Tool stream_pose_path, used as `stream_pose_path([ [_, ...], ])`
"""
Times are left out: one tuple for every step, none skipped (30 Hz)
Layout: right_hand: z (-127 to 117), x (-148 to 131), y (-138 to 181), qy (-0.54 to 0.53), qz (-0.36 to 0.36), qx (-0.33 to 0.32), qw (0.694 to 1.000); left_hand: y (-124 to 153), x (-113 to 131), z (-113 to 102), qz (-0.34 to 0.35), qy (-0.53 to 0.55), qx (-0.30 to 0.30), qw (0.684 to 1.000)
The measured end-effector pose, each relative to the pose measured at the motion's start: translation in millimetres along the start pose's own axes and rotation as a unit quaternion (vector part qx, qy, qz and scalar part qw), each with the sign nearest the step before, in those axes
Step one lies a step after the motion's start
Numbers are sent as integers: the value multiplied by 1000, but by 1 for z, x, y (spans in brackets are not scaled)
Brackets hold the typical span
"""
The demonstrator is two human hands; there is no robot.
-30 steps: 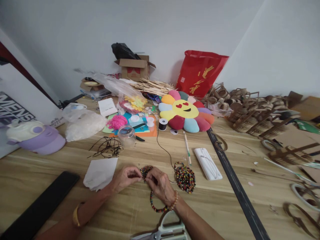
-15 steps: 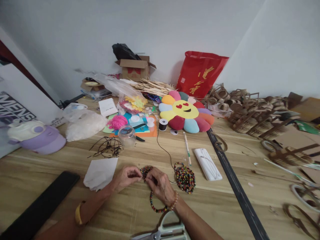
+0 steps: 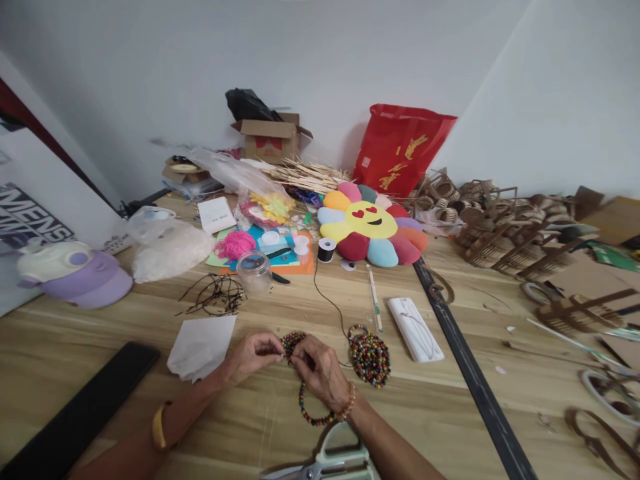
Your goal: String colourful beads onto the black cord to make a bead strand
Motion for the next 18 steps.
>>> stream_pose_path([
  [0, 0, 0, 0, 0, 1, 1000, 0, 0, 0, 0, 0, 0, 1000],
  [0, 0, 0, -1, 0, 2, 1000, 0, 0, 0, -1, 2, 1, 1000],
  [0, 0, 0, -1, 1, 2, 1000, 0, -1, 0, -2, 4, 1, 1000],
  [0, 1, 0, -1, 2, 3, 1000, 0, -1, 0, -4, 7, 2, 1000],
  [0, 1, 1, -1, 4, 2, 1000, 0, -2, 0, -5, 10, 1, 1000],
  [0, 1, 1, -1, 5, 0, 1000, 0, -2, 0, -7, 13, 0, 1000],
  [0, 2, 1, -1, 6, 0, 1000, 0, -2, 0, -7, 16, -1, 1000],
  [0, 2, 1, -1, 6, 0, 1000, 0, -2, 0, -8, 19, -1, 1000],
  [0, 2, 1, -1, 6, 0, 1000, 0, -1, 0, -9, 20, -1, 1000],
  [0, 2, 1, -2, 5, 1, 1000, 0, -1, 0, -11, 21, -1, 1000],
  [0, 1, 1, -2, 5, 2, 1000, 0, 0, 0, -13, 22, -1, 1000],
  [0, 1, 0, -1, 6, 3, 1000, 0, 1, 0, -14, 21, 0, 1000],
  [-1, 0, 0, -1, 6, 4, 1000, 0, 1, 0, -13, 20, 1, 1000],
  [-1, 0, 0, 0, 6, 5, 1000, 0, 2, -1, -12, 19, 1, 1000],
  [-1, -1, 0, 1, 8, 5, 1000, 0, 2, -1, -12, 18, 0, 1000],
  [-2, -2, 0, 2, 9, 5, 1000, 0, 2, -1, -11, 18, 0, 1000],
  [-2, -2, 0, 3, 10, 4, 1000, 0, 2, -1, -10, 17, 0, 1000],
  [-2, -2, -1, 2, 12, 3, 1000, 0, 1, -1, -10, 16, -1, 1000],
])
Point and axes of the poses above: each hand's wrist, its own y-axis away from the middle knuckle, its own z-axis out of the palm, x = y × z, the point moved 2 cm from there along -y, towards the middle knuckle, and after that the axes turned 12 degrees about x, right-handed, at the moved point
